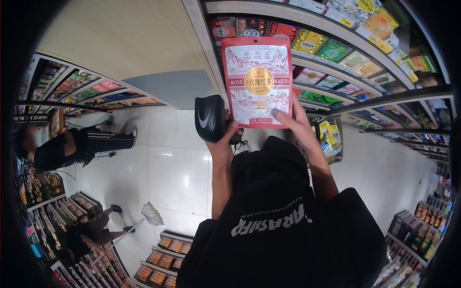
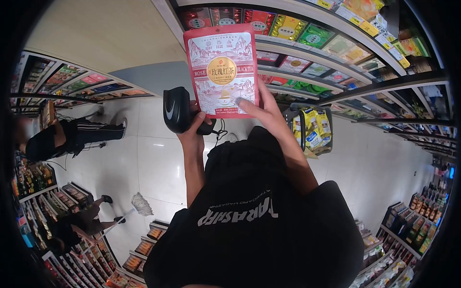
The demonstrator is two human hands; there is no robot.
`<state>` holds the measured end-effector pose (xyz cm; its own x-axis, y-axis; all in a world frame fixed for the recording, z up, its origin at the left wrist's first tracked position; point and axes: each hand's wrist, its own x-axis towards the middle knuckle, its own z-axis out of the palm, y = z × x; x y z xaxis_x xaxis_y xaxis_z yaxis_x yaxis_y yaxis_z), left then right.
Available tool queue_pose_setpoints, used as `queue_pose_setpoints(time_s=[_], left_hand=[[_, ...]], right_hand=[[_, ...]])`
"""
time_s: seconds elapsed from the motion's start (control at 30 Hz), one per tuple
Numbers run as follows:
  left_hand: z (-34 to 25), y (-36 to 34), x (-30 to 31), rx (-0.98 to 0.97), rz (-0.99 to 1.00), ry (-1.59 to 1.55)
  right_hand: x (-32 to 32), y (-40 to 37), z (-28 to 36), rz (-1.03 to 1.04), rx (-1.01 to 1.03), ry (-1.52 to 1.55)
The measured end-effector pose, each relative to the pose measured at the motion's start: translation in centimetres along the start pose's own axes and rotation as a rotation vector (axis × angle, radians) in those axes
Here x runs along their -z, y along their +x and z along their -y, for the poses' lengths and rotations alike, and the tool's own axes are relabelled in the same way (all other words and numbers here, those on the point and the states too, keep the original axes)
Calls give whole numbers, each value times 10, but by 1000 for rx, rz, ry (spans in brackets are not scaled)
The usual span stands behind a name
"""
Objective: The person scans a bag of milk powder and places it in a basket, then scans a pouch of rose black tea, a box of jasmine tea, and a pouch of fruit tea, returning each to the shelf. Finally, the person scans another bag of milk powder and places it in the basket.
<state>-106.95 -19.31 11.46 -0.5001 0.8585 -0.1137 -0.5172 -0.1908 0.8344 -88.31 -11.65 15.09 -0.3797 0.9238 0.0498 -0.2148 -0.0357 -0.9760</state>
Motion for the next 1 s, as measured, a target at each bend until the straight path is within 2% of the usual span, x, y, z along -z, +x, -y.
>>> queue_pose_setpoints(time_s=[0.07, 0.17, 0.27, 0.37, 0.57, 0.77, 1.0], left_hand=[[-1, 2, 3, -10, 2, -1], [-5, 2, 4, -10, -9, -29], [-4, 2, 5, -8, -24, -74], [-4, 1, 3, -11, -22, -98], [-9, 1, 2, 0, 8, -119], [-14, 1, 1, 26, 29, -133], [-15, 1, -3, 45, 36, -155]], right_hand=[[5, -1, -2, 135, 52, -154], [2, -3, 19, 218, -179, 46], [9, -3, 23, 277, -116, -120], [14, 0, 23, 320, -105, -119], [12, -4, 25, 345, -176, 140], [9, -5, 27, 363, -166, 234], [6, -3, 25, 291, -121, 87]])
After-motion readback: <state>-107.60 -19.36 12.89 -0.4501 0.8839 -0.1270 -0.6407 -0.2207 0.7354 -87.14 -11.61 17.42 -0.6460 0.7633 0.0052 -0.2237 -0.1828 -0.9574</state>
